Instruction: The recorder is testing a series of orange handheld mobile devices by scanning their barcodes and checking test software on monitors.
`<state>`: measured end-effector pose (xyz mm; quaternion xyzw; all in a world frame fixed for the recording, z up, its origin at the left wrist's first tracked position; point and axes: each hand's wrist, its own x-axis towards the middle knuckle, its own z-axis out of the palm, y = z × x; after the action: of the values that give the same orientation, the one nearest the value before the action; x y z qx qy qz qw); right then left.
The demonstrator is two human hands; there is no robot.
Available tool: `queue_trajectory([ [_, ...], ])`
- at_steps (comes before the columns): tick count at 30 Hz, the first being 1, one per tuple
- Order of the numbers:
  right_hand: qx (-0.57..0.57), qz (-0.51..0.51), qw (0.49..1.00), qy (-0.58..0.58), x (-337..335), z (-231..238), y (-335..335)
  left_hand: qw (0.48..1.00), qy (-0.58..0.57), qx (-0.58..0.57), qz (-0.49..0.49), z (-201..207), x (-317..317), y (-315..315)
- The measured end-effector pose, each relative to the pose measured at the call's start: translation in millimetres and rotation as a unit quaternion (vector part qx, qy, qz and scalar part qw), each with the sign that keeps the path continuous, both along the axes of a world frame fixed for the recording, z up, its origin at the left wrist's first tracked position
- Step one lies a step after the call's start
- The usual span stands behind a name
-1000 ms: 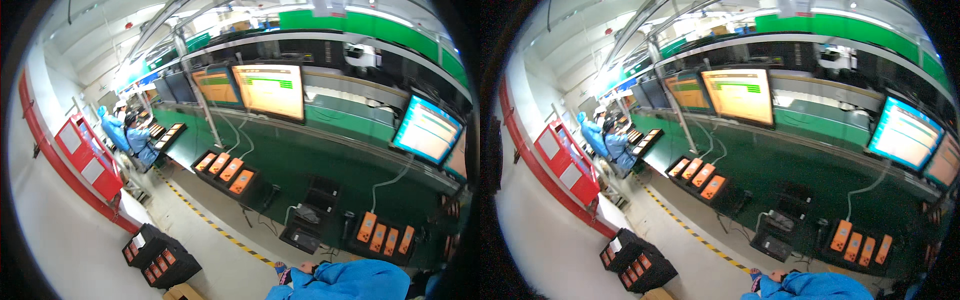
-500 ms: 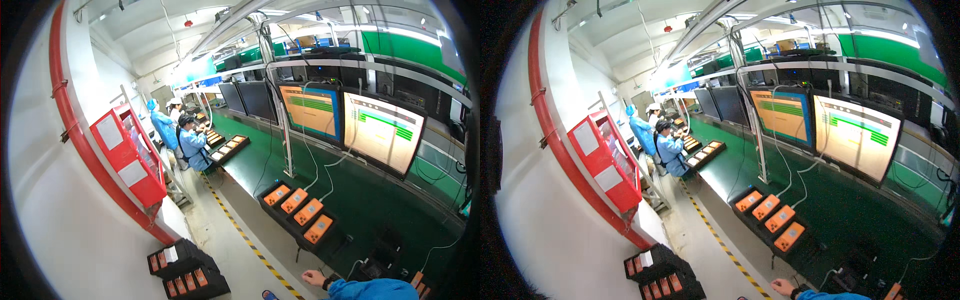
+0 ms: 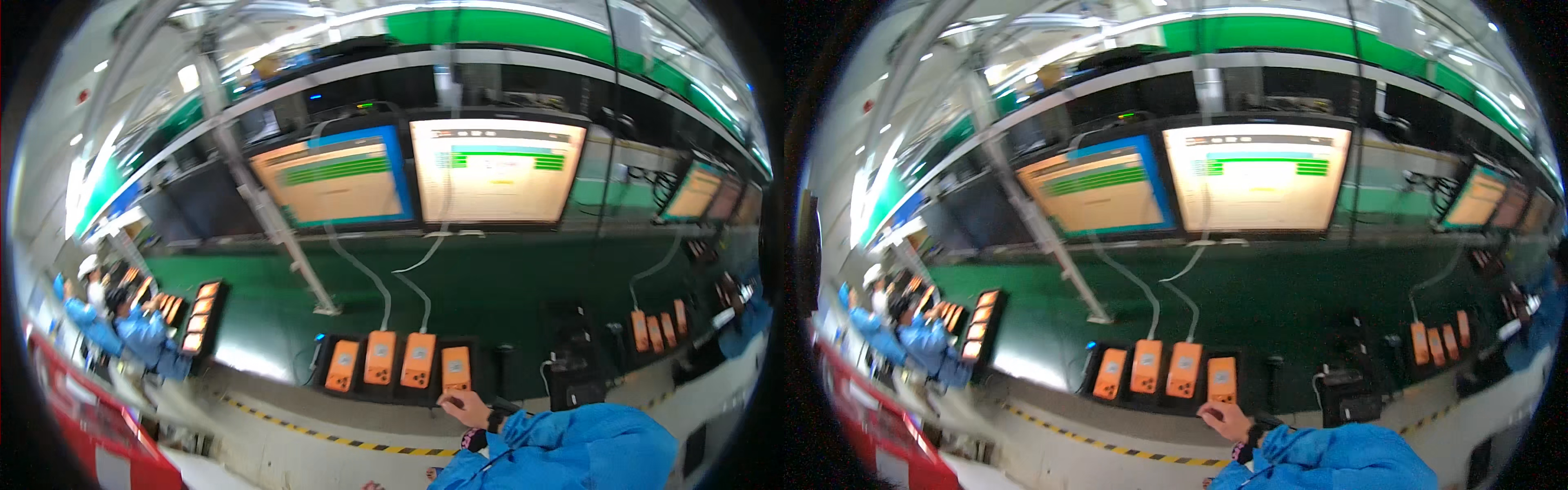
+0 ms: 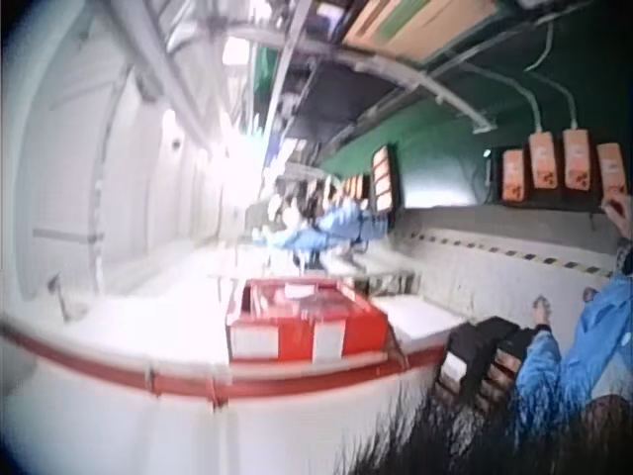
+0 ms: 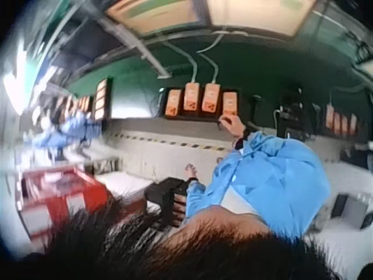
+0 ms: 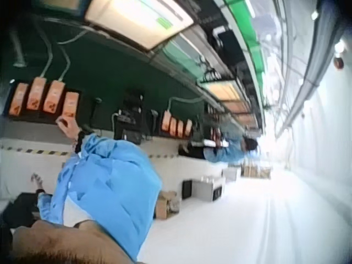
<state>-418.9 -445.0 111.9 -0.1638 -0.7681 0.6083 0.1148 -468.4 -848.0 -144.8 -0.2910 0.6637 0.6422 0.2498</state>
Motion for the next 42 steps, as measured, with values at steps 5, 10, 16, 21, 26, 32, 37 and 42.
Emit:
queue_trajectory([
  [5,-0.04,-0.093,0.993,0.062,-64,-17,26,0.976,0.206,-0.03,-0.067,112,-141,74],
  [10,0.141,-0.244,0.951,0.129,-112,-39,59,0.838,0.458,-0.213,-0.206,231,-203,199],
  [16,0.299,-0.342,0.891,-0.016,-144,-51,69,0.737,0.527,-0.143,-0.399,264,-267,296],
  [21,0.367,-0.246,0.871,-0.216,-170,-70,73,0.537,0.593,-0.229,-0.555,210,-327,352],
  [26,0.399,-0.316,0.843,-0.172,-202,-81,69,0.611,0.433,-0.26,-0.61,186,-325,383],
  [32,0.263,-0.353,0.866,-0.238,-231,-111,72,0.606,0.526,-0.273,-0.531,168,-314,385],
  [37,0.346,-0.364,0.843,-0.191,-239,-77,62,0.643,0.514,-0.308,-0.476,130,-318,386],
  [42,0.315,-0.274,0.905,-0.077,-214,-70,28,0.617,0.58,-0.164,-0.506,157,-313,365],
])
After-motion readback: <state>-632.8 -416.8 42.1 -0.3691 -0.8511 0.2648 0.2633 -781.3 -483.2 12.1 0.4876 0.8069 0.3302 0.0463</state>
